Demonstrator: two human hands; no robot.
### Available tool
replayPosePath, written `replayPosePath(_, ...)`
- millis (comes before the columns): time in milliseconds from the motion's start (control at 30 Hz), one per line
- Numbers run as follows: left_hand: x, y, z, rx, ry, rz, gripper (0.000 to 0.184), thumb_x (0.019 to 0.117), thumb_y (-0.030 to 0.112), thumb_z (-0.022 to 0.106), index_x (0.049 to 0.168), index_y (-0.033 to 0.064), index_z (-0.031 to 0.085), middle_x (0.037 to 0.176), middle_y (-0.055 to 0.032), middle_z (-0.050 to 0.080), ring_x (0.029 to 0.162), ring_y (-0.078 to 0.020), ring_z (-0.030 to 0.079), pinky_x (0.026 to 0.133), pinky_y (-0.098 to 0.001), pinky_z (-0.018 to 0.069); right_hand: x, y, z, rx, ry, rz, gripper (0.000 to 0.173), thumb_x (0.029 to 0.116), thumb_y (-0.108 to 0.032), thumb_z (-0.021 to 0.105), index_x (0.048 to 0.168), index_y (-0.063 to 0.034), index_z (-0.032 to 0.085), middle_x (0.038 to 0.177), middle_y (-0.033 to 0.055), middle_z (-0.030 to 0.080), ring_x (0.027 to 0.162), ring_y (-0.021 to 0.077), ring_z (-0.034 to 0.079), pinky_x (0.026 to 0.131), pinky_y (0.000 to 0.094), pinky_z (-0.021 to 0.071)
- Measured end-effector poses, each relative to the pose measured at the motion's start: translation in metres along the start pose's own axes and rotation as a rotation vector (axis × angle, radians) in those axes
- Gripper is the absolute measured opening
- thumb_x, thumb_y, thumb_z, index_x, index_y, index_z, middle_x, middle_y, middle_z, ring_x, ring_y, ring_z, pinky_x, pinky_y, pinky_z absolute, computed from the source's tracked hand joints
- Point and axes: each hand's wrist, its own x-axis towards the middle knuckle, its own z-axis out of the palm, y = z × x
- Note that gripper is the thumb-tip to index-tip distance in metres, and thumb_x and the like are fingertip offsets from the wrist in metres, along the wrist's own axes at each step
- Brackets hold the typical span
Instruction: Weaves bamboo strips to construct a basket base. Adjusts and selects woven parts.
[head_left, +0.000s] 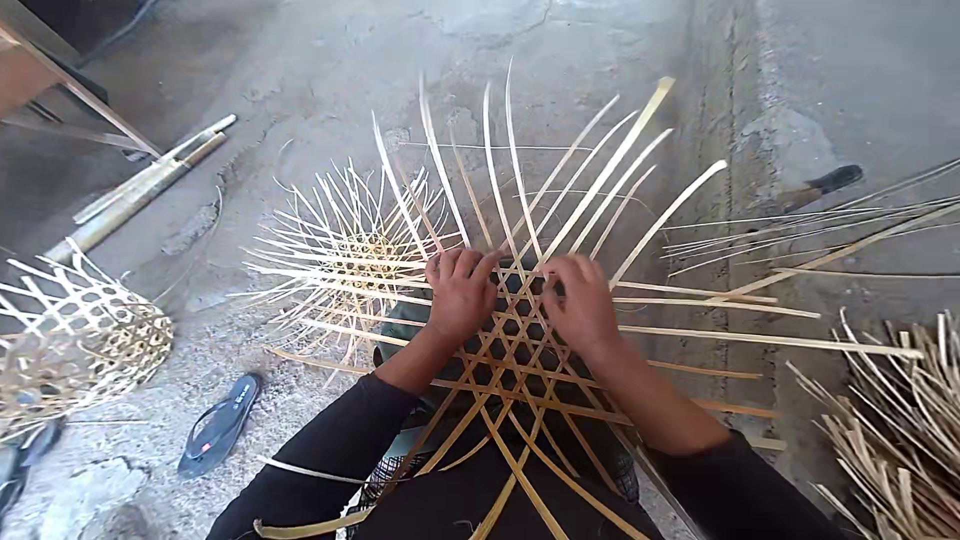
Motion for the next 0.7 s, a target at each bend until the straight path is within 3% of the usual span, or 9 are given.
replayPosePath(100, -0.002, 0.003, 0.003, 0.010, 0.044, 0.035, 0.044, 0.0948, 0.016, 0.056, 0.135, 0.0291, 0.067, 0.126, -0.0095, 0.066, 0.122, -0.0384, 0.055, 0.103, -0.0659, 0.0333, 0.004, 0.018, 0.017, 0.003, 0.095, 0.085, 0.034, 0.0920, -0.015, 0.069, 0.124, -0.0050, 0.066, 0.123, 0.0166, 0.067, 0.115, 0.0387, 0.062, 0.097, 0.0582, 0.0508)
replayPosePath(367, -0.005, 0.004, 0.002, -0.039, 0.047, -0.001, 0.040, 0.0958, 0.016, 0.057, 0.128, 0.0353, 0.071, 0.128, -0.0082, 0.065, 0.127, -0.0406, 0.051, 0.102, -0.0671, 0.0330, -0.005, 0.025, 0.034, -0.060, 0.202, 0.014, 0.032, 0.0965, -0.020, 0.062, 0.127, -0.0106, 0.067, 0.118, 0.0100, 0.069, 0.112, 0.0342, 0.062, 0.095, 0.0542, 0.0496)
replayPosePath(500, -0.006, 0.004, 0.004, -0.025, 0.068, -0.010, 0.036, 0.0958, 0.015, 0.057, 0.121, 0.0352, 0.074, 0.128, -0.0077, 0.065, 0.127, -0.0408, 0.051, 0.101, -0.0662, 0.0336, -0.005, 0.023, 0.034, -0.139, 0.201, -0.022, 0.031, 0.0982, -0.022, 0.058, 0.127, -0.0206, 0.070, 0.121, 0.0104, 0.066, 0.112, 0.0350, 0.060, 0.090, 0.0548, 0.0481)
replayPosePath(600, -0.006, 0.005, 0.001, 0.009, 0.027, -0.016, 0.039, 0.0950, 0.015, 0.058, 0.123, 0.0372, 0.072, 0.135, -0.0090, 0.062, 0.132, -0.0422, 0.049, 0.104, -0.0699, 0.0301, -0.004, 0.022, 0.036, -0.193, 0.190, -0.095, 0.039, 0.0986, -0.020, 0.056, 0.133, -0.0296, 0.069, 0.120, 0.0104, 0.063, 0.109, 0.0337, 0.058, 0.089, 0.0535, 0.0459)
replayPosePath(700, -0.007, 0.005, 0.001, 0.038, 0.028, -0.005, 0.039, 0.0940, 0.016, 0.059, 0.123, 0.0379, 0.072, 0.139, -0.0088, 0.060, 0.134, -0.0422, 0.047, 0.105, -0.0708, 0.0291, -0.002, 0.022, 0.036, -0.200, 0.145, -0.141, 0.041, 0.0986, -0.017, 0.054, 0.134, -0.0304, 0.069, 0.117, 0.0100, 0.064, 0.113, 0.0344, 0.058, 0.091, 0.0547, 0.0446)
